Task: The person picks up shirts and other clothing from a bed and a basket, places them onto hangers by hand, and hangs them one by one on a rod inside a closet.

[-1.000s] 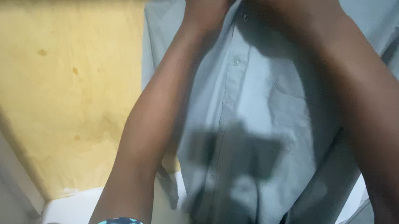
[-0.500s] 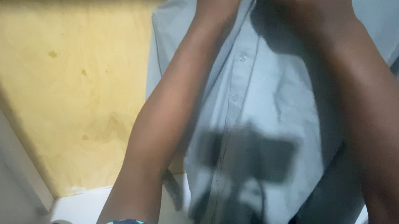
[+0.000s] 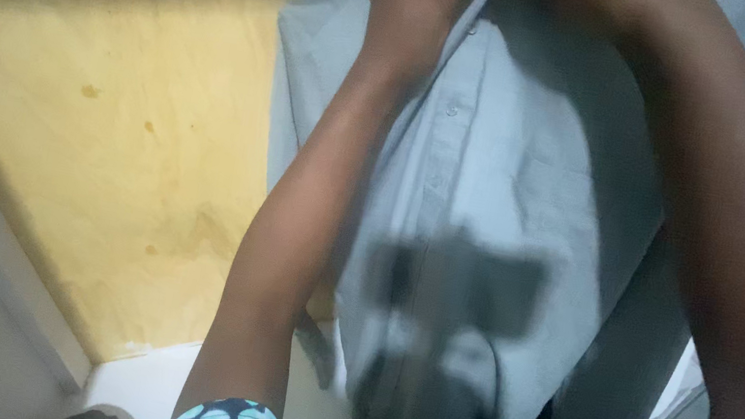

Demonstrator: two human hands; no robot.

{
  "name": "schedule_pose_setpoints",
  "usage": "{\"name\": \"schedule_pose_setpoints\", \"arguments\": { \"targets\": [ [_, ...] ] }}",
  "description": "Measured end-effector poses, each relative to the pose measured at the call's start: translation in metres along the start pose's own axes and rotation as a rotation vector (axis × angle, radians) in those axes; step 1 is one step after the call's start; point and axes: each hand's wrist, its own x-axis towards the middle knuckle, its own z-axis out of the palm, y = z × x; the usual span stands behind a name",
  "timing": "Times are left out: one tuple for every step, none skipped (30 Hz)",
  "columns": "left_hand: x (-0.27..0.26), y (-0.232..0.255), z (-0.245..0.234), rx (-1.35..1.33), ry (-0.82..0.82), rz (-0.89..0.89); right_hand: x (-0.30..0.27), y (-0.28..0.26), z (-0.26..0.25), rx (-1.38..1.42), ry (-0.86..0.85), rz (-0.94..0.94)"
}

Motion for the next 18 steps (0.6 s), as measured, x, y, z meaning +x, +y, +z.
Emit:
{"name": "schedule_pose_setpoints", "arguments": {
  "targets": [
    [-0.002, 0.0, -0.001, 0.087, 0.032, 0.254, 0.001, 0.001, 0.002, 0.006, 0.006, -0.005],
    [-0.002, -0.001, -0.001, 0.174, 0.053, 0.512, 0.002, 0.002, 0.005, 0.014, 0.011, -0.01],
    [-0.002, -0.003, 0.0, 0.173, 0.051, 0.513, 0.005, 0.003, 0.006, 0.01, 0.024, -0.023],
    [-0.002, -0.007, 0.0, 0.311, 0.131, 0.597, 0.008, 0.003, 0.006, -0.019, 0.01, -0.01],
    [-0.001, -0.012, 0.0, 0.449, 0.208, 0.68, 0.009, 0.001, 0.01, -0.074, -0.03, 0.011],
    [0.0, -0.017, -0.003, 0.451, 0.205, 0.678, 0.009, 0.0, 0.01, -0.193, -0.121, 0.087],
    [0.003, -0.023, -0.009, 0.059, 0.12, 0.266, 0.005, 0.0, 0.008, -0.189, -0.123, 0.089],
    [0.005, -0.027, -0.013, -0.33, 0.009, -0.149, -0.005, 0.002, 0.004, -0.17, -0.157, 0.213],
    [0.007, -0.03, -0.017, -0.328, 0.008, -0.151, -0.011, 0.003, 0.002, -0.15, -0.192, 0.337],
    [0.011, -0.031, -0.023, -0.444, -0.036, -0.163, -0.011, 0.002, -0.001, -0.148, -0.19, 0.334],
    [0.014, -0.03, -0.026, -0.56, -0.081, -0.175, -0.011, 0.003, -0.005, -0.11, -0.156, 0.233],
    [0.012, -0.027, -0.029, -0.557, -0.079, -0.173, -0.011, 0.004, -0.007, -0.071, -0.124, 0.132],
    [0.007, -0.024, -0.031, -0.549, -0.105, -0.223, -0.01, 0.005, -0.008, -0.068, -0.124, 0.129],
    [0.002, -0.019, -0.032, -0.541, -0.13, -0.276, -0.009, 0.005, -0.009, -0.2, -0.153, -0.069],
    [0.0, -0.016, -0.031, -0.538, -0.129, -0.277, -0.009, 0.003, -0.01, -0.329, -0.183, -0.268],
    [-0.003, -0.014, -0.028, -0.474, -0.139, -0.224, -0.014, -0.001, -0.006, -0.326, -0.184, -0.268],
    [-0.004, -0.013, -0.027, -0.41, -0.149, -0.171, -0.023, -0.007, 0.004, -0.442, -0.029, -0.425],
    [-0.004, -0.015, -0.027, -0.407, -0.15, -0.174, -0.032, -0.012, 0.011, -0.554, 0.129, -0.579]
  ]
}}
